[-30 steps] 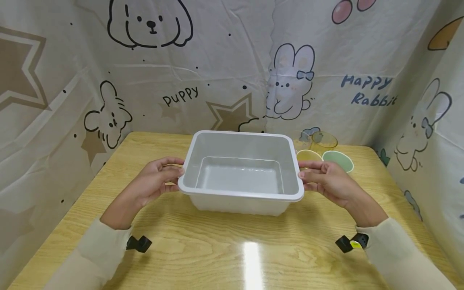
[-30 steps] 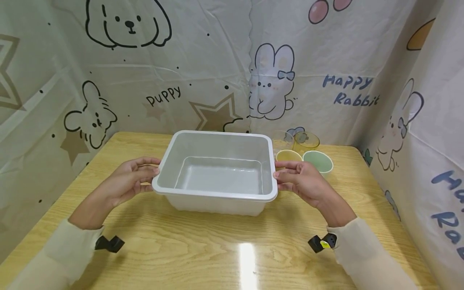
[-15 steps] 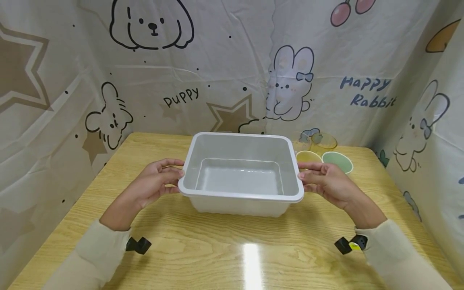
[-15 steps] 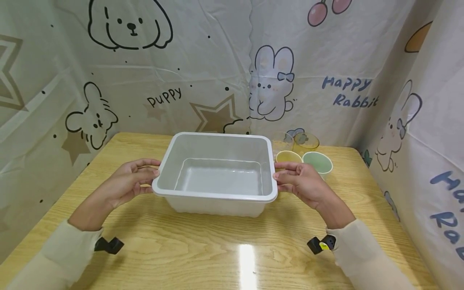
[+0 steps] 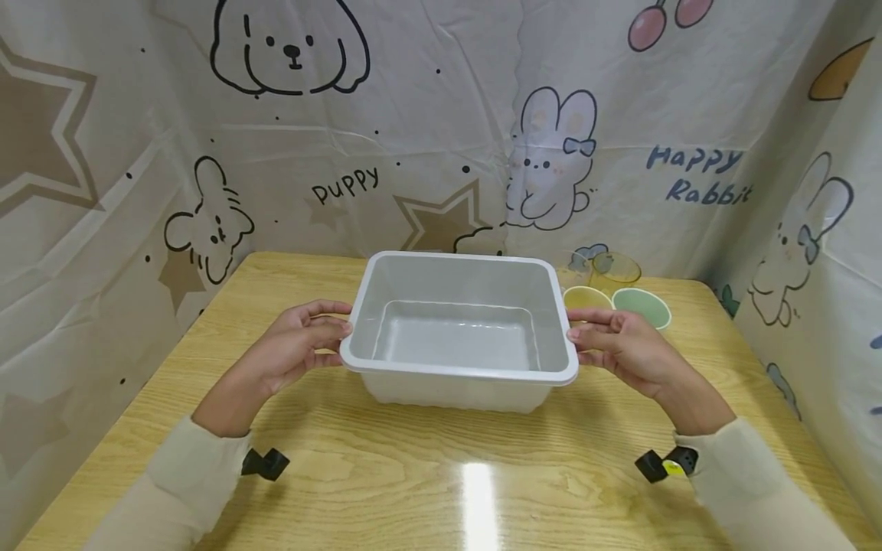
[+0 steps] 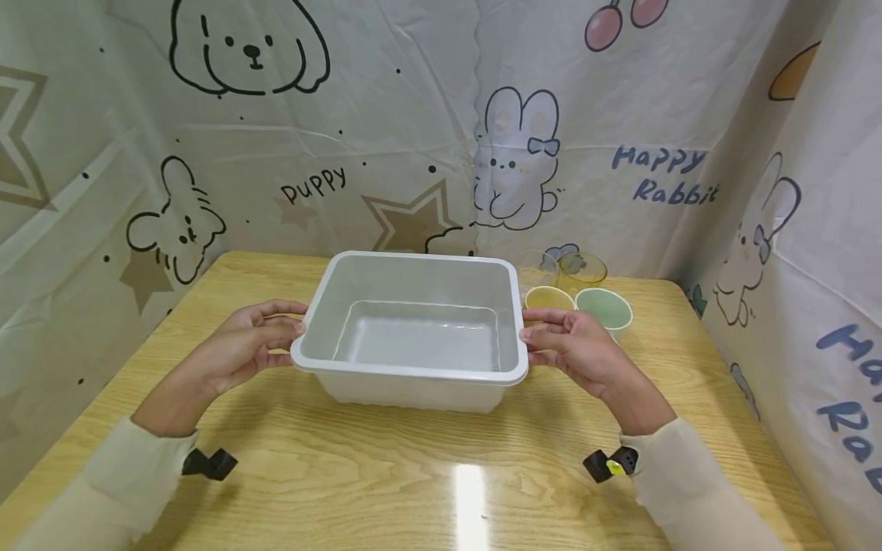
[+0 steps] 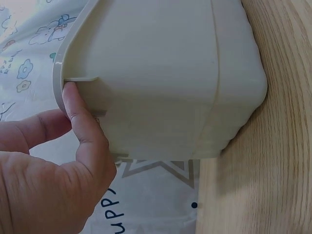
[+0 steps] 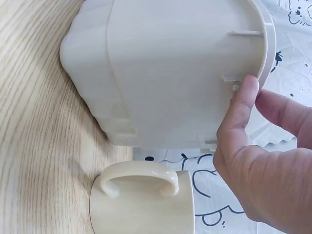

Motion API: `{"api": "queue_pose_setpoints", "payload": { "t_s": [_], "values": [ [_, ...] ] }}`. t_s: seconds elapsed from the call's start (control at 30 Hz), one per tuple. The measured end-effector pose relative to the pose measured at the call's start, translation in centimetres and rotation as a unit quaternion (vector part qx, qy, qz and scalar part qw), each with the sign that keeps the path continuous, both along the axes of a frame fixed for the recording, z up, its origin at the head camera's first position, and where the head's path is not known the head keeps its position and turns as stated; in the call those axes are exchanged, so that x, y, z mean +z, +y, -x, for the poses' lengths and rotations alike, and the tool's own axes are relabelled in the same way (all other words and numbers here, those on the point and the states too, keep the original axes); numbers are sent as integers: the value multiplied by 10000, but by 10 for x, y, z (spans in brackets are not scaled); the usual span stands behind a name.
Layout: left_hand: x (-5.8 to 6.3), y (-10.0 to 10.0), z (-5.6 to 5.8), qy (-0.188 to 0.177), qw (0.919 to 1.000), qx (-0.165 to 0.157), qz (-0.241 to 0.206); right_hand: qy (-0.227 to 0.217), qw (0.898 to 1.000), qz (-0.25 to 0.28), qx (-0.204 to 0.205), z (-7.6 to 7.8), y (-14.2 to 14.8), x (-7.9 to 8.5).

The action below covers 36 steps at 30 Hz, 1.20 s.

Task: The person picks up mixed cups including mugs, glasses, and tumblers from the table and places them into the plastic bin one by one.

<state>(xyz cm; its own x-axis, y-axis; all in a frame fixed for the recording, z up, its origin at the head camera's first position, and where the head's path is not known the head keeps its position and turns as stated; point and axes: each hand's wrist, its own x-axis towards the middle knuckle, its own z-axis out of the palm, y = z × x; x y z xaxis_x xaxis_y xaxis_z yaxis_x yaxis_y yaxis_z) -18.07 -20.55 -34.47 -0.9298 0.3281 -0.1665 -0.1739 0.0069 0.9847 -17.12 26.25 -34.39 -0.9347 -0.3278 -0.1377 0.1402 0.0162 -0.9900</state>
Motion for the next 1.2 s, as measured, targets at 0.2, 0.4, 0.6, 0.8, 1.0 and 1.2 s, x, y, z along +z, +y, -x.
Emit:
{"api": "queue_pose_setpoints", "payload": {
  "t_s": [0.2,0.4,0.6,0.8,1.0,1.2],
  "values": [
    [-1,-3,4,16,9998,-144,159,-35,10000,-74,27,2,3,-1],
    [-4,-6,14,252,9986,3,467,289,9973,-655,-142,1,10,2],
    [-7,-3,34,367,9968,449,553,602,9885,-1235,-636,2,21,0],
    [-11,2,55,219,9959,713,504,832,9805,-1467,-1005,3,35,-6],
    [-15,8,72,148,9948,900,462,745,9852,-852,-1288,3,49,-14],
    [-15,14,85,94,9945,1009,252,986,9766,-755,-1755,0,65,-21]
  ]
}}
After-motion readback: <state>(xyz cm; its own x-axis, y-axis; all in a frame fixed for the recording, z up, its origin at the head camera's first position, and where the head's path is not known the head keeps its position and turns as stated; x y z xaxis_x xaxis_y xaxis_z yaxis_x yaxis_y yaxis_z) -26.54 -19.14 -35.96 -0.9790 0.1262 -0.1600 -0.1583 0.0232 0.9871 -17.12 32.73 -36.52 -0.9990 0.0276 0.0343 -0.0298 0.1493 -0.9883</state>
